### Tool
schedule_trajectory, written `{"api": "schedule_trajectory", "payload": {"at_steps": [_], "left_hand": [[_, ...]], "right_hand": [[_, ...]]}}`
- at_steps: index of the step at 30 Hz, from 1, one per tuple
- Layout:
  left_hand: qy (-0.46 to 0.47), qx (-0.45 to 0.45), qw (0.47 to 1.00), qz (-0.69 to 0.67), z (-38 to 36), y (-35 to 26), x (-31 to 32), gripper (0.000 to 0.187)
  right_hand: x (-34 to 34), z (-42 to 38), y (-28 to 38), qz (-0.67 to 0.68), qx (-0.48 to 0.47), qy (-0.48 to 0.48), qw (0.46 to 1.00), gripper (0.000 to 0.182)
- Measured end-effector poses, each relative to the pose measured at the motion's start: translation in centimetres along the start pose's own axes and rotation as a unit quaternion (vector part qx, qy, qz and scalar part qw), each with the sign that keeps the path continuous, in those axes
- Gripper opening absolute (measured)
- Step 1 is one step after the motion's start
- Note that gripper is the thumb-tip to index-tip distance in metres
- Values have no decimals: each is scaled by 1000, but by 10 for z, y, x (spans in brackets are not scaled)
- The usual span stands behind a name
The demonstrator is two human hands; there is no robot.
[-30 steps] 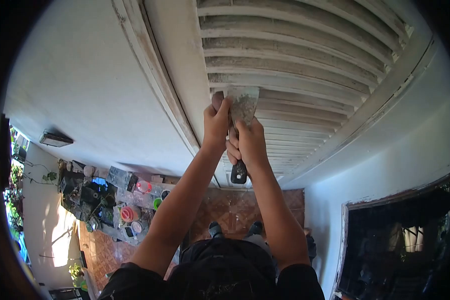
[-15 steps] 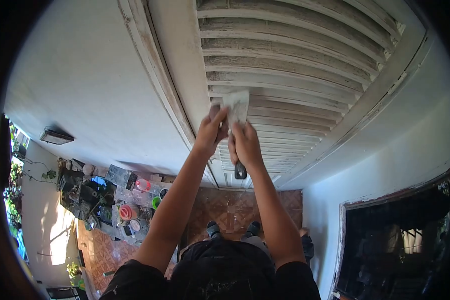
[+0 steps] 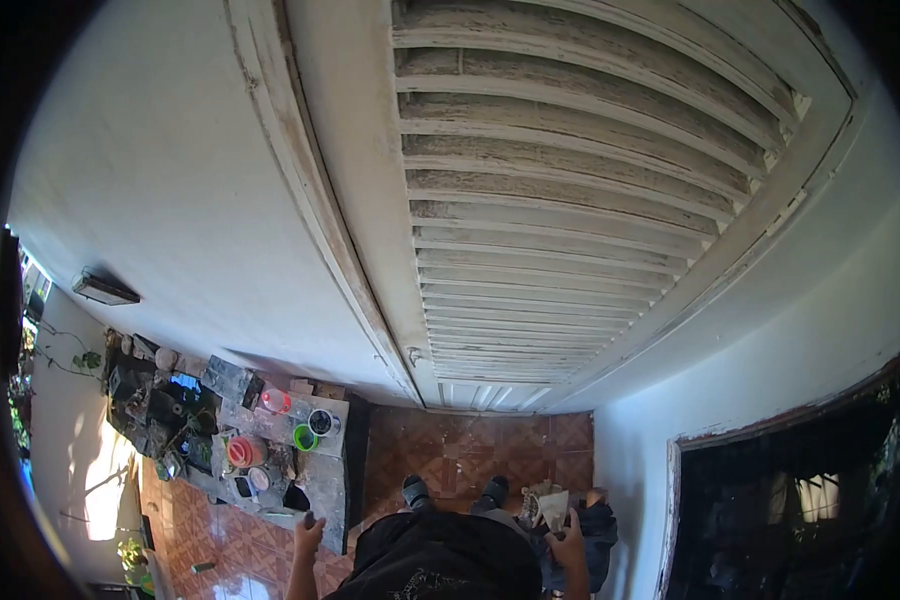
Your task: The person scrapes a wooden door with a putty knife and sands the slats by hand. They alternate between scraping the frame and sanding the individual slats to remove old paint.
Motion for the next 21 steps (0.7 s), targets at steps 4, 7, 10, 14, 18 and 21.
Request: {"api": "schedule_trajectory", "payload": {"at_steps": [4, 7, 10, 14, 18, 21], "left_hand": [[-7, 146, 989, -21, 40, -85, 21, 37], [32, 315, 949, 10, 33, -250, 65, 32], [36, 431, 902, 6, 6, -387, 104, 22], [32, 532, 832, -154, -72, -518, 100, 6], [-211, 685, 692, -87, -98, -599, 64, 29], [-347, 722, 590, -100, -101, -653, 24, 27]], "right_hand": [[20, 66, -23, -89, -212, 21, 973, 76], [71, 85, 119, -14, -278, 42, 960, 71], [100, 72, 264, 57, -334, 79, 938, 66], [98, 38, 387, -115, -570, -128, 804, 58], [79, 36, 438, -238, -585, -205, 748, 58], [57, 38, 451, -333, -582, -193, 716, 59]]}}
Point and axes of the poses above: each hand's wrist, its own z-axis towards the middle knuckle, its own x-axis out of the palm, y = z × x, the point moved 6 cm from there along z, towards the middle knuckle, and after that the axes turned 12 degrees about z, right-handed, at the moved point
